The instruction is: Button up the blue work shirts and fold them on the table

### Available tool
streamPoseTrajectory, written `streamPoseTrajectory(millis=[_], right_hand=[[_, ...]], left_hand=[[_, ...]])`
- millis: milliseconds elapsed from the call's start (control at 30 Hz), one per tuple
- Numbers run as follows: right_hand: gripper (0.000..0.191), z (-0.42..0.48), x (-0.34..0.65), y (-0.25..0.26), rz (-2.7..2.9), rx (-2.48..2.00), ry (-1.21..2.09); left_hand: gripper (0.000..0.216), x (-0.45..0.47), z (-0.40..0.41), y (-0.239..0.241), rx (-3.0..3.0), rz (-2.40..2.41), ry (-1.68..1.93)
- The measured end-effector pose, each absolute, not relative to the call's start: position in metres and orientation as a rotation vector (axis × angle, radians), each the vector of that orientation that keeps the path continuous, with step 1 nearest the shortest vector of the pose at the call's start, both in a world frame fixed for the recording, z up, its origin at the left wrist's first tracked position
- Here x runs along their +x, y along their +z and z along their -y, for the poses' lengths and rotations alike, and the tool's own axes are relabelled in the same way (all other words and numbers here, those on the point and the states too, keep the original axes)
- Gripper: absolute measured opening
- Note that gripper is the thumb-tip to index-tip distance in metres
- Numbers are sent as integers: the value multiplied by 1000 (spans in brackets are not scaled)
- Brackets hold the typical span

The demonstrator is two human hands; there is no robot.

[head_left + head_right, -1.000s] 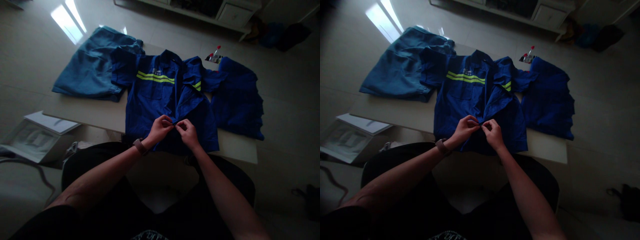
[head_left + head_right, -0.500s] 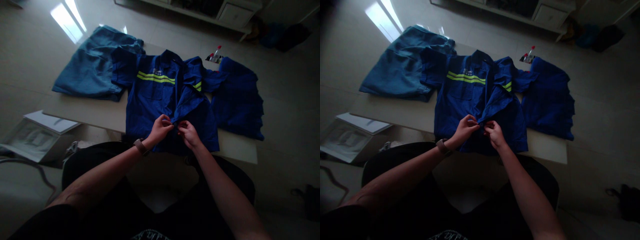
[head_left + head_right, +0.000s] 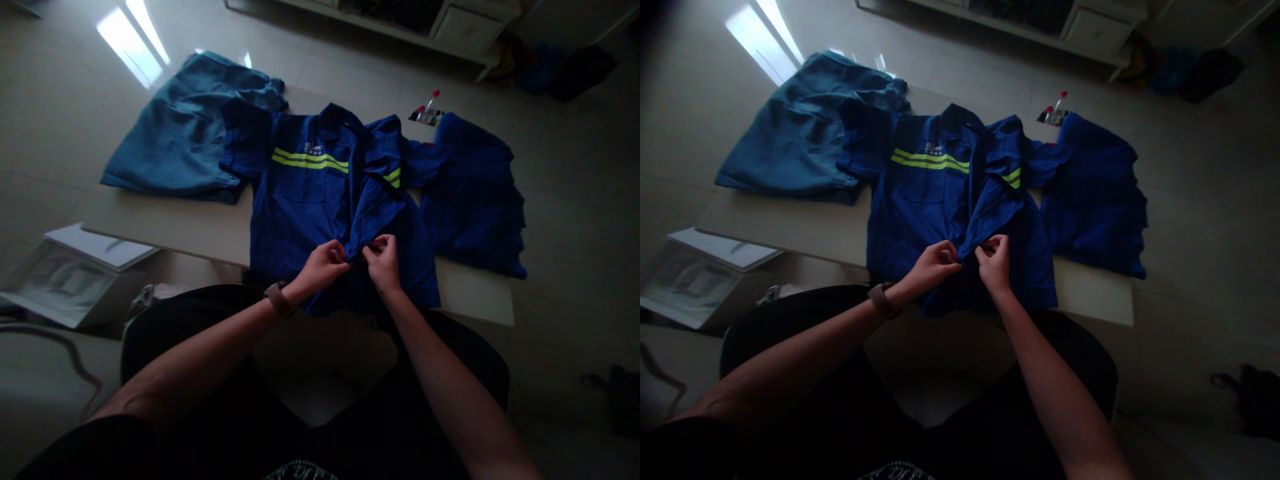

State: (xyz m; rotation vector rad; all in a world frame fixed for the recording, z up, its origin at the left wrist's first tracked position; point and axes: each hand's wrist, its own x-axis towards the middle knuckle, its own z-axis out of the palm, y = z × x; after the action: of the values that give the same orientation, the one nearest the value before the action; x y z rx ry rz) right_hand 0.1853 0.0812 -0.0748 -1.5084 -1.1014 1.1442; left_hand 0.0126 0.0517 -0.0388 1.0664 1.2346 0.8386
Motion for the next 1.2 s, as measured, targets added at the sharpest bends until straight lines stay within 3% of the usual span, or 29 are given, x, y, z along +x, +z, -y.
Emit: streamPoseTrajectory(millis=[300,500,700,900,1200], right_hand=[[34,-85,194,-84,1029,-1630,1001],[28,-78,193,-91,892,-1561,1273],[28,-74,192,-85,677,-1429,1451],[31,-74,192,-77,727,-1396,1305],[28,-73,194,-77,837,-1389,1305]], left_hand=[[10,4,-36,-30,1299,-1216,468],[16,-5,-47,-33,1398,-1084,174],[20,-4,-74,-51,1641,-1485,455],[27,10,-75,-73,1871,-1642,335],[11,13,-77,-77,1851,-1650,343]])
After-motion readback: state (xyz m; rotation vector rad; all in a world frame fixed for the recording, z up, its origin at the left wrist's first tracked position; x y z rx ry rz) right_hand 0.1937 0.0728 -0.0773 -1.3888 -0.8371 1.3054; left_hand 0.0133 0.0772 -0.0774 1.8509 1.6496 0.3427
